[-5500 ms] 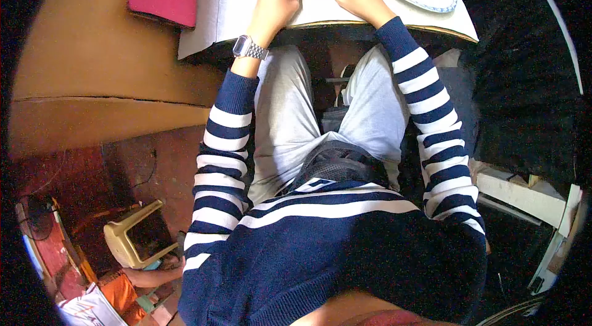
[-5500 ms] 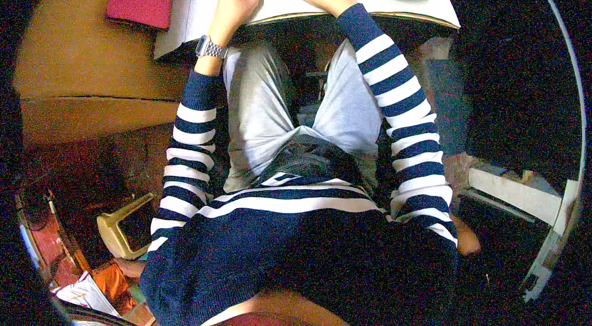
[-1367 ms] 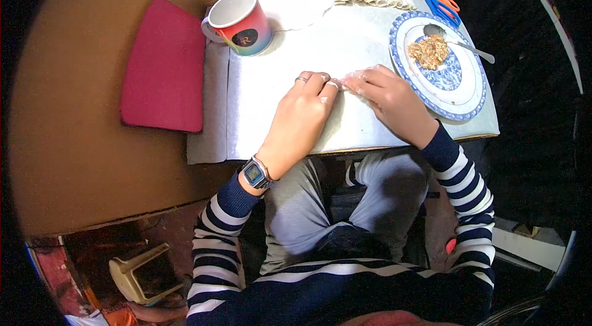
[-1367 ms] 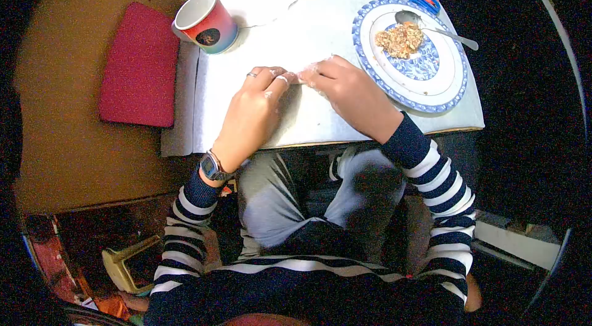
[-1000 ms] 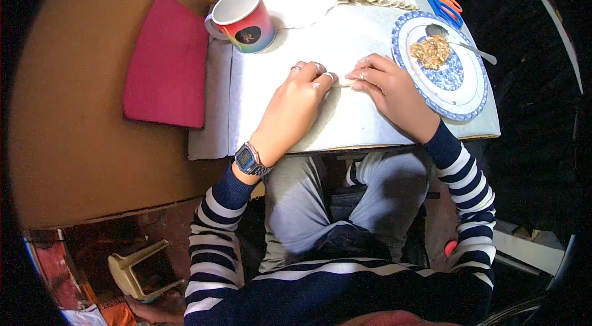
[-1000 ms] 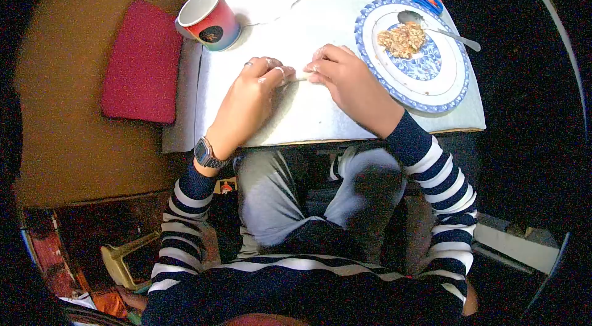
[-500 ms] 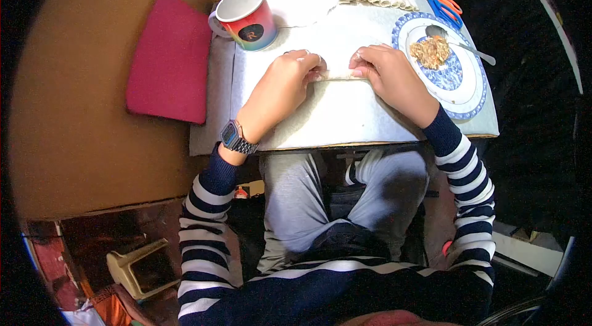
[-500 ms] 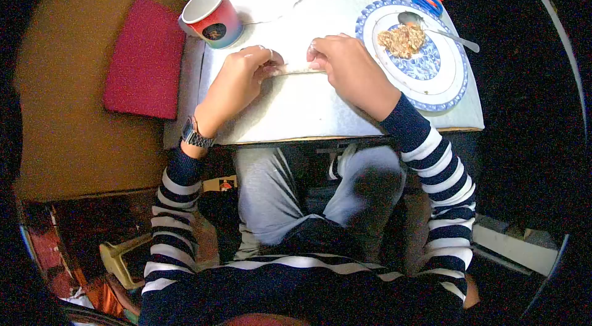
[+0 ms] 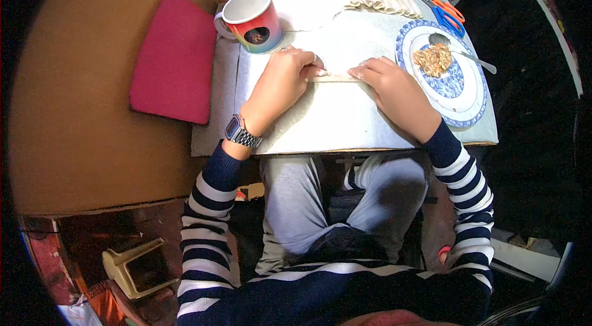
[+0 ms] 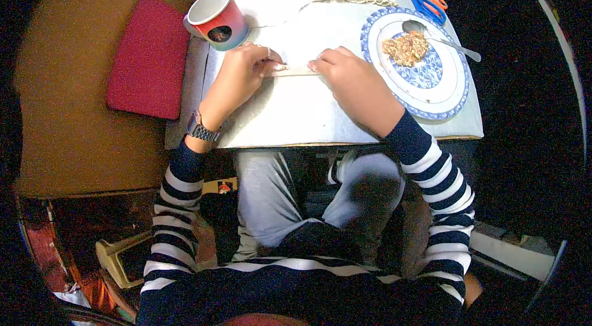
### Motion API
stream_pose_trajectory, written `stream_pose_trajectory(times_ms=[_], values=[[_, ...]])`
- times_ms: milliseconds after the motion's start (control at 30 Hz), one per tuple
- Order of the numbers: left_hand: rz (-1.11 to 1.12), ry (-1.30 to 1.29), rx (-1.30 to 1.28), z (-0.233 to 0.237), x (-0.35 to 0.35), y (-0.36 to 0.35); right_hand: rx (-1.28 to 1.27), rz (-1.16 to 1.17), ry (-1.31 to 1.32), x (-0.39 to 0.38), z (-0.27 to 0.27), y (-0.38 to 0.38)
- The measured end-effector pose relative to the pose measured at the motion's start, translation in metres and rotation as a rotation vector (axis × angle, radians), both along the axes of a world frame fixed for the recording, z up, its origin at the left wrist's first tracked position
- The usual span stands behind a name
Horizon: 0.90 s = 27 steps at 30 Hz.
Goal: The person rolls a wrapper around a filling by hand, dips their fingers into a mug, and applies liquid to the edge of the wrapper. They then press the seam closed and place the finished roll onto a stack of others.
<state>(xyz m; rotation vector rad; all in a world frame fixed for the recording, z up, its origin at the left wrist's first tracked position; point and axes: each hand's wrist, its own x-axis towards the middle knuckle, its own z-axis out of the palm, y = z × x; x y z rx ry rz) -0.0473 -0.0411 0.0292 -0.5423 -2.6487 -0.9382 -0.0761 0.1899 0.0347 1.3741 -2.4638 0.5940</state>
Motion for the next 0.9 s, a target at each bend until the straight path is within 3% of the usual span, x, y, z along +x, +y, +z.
stream_pose_trajectory(times_ms=[100, 200, 333, 567, 900], values=[[0.049, 0.068, -0.156, -0.001, 0.006, 0.0, 0.009, -0.022, -0.02, 0.005, 0.002, -0.003], [-0.01, 0.181, -0.131, 0.001, 0.029, 0.021, -0.052, -0.025, 0.082, 0.011, -0.003, -0.006], [-0.004, 0.243, -0.418, -0.011, 0.042, 0.041, 0.06, -0.06, 0.013, 0.018, 0.001, -0.008], [0.043, 0.26, -0.528, -0.015, 0.042, 0.044, 0.113, -0.024, 0.077, 0.022, -0.018, -0.002], [0.021, 0.265, -0.517, -0.023, 0.039, 0.04, 0.195, -0.145, 0.184, 0.034, -0.017, -0.011]])
